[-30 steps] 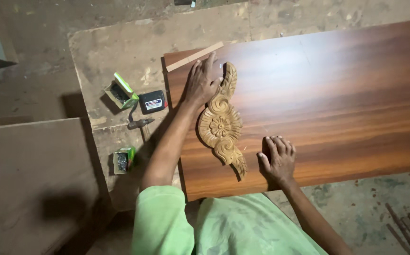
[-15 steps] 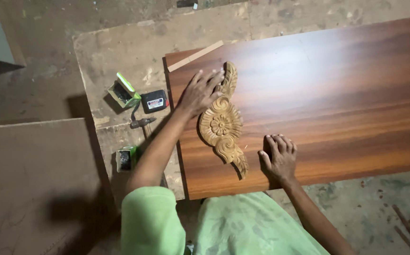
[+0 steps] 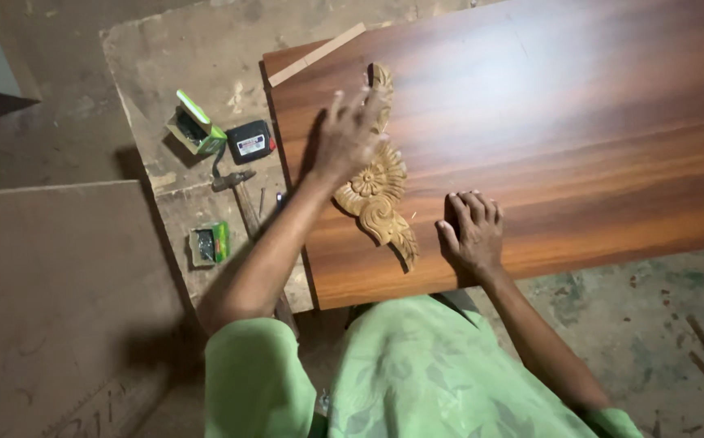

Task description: The person attaches a carved wooden ornament to a wooden panel using a hammer and nails. They repeatedly position the carving, hammer nails into it, and adjust its placement. The person also uses a tape measure to check dimensions.

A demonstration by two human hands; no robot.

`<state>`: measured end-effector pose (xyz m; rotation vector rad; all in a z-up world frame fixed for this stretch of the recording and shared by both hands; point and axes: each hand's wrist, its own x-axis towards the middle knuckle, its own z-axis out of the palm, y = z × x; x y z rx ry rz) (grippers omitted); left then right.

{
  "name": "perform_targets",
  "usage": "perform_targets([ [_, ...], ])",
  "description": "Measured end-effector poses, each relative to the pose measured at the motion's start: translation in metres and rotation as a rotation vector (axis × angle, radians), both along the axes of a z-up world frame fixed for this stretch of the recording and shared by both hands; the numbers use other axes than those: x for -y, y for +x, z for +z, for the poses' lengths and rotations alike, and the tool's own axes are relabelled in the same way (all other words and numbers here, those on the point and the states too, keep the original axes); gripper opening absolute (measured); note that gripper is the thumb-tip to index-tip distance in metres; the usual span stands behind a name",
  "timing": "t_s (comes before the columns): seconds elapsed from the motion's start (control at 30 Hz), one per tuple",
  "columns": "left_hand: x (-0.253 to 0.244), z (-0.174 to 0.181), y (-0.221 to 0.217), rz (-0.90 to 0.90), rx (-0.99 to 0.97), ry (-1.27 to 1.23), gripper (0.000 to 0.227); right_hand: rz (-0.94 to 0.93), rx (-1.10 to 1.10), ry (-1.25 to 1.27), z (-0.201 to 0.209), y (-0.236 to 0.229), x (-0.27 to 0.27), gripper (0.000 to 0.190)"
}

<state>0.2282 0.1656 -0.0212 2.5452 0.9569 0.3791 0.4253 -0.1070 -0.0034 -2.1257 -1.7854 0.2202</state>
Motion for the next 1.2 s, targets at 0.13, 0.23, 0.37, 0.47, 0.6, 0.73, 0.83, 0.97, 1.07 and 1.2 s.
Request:
perform_targets([
  [0.13, 0.024, 0.006, 0.030, -0.090, -0.232, 0.222, 0.091, 0.023, 0.002, 0.000, -0.002, 0.003, 0.002, 0.055],
  [0.23, 0.044, -0.008, 0.032, -0.070, -0.249, 0.223, 0.088, 0.038, -0.014, -0.026, -0.006, 0.002, 0.018, 0.055],
  [0.37, 0.056, -0.014, 0.010, 0.037, -0.220, 0.096, 0.085, 0.070, -0.129, 0.012, -0.004, 0.016, 0.001, 0.049],
  [0.47, 0.095, -0.010, -0.009, 0.137, -0.128, 0.144, 0.087, 0.220, -0.167, -0.015, 0.004, 0.018, -0.004, 0.052],
  [0.6, 0.163, 0.015, -0.024, 0.254, -0.148, 0.060, 0.085, 0.435, -0.135, -0.011, 0.021, 0.010, -0.024, 0.055],
  [0.73, 0.209, 0.020, -0.027, 0.407, -0.107, -0.075, 0.076, 0.544, -0.125, 0.014, 0.029, 0.010, -0.019, 0.046],
  [0.83, 0.226, 0.023, -0.026, 0.423, -0.024, -0.055, 0.076, 0.611, -0.153, 0.007, 0.033, 0.022, -0.022, 0.038],
  [0.97, 0.256, 0.030, -0.029, 0.508, 0.053, -0.110, 0.070, 0.615, -0.204, -0.065, 0.031, 0.027, -0.016, 0.043],
  [1.07, 0.274, 0.030, -0.033, 0.566, 0.087, -0.133, 0.069, 0.609, -0.060, -0.042, 0.020, 0.019, -0.003, 0.047],
  [1.2, 0.281, 0.031, -0.037, 0.581, 0.087, -0.174, 0.070, 0.535, -0.081, -0.155, 0.007, 0.006, 0.018, 0.053],
])
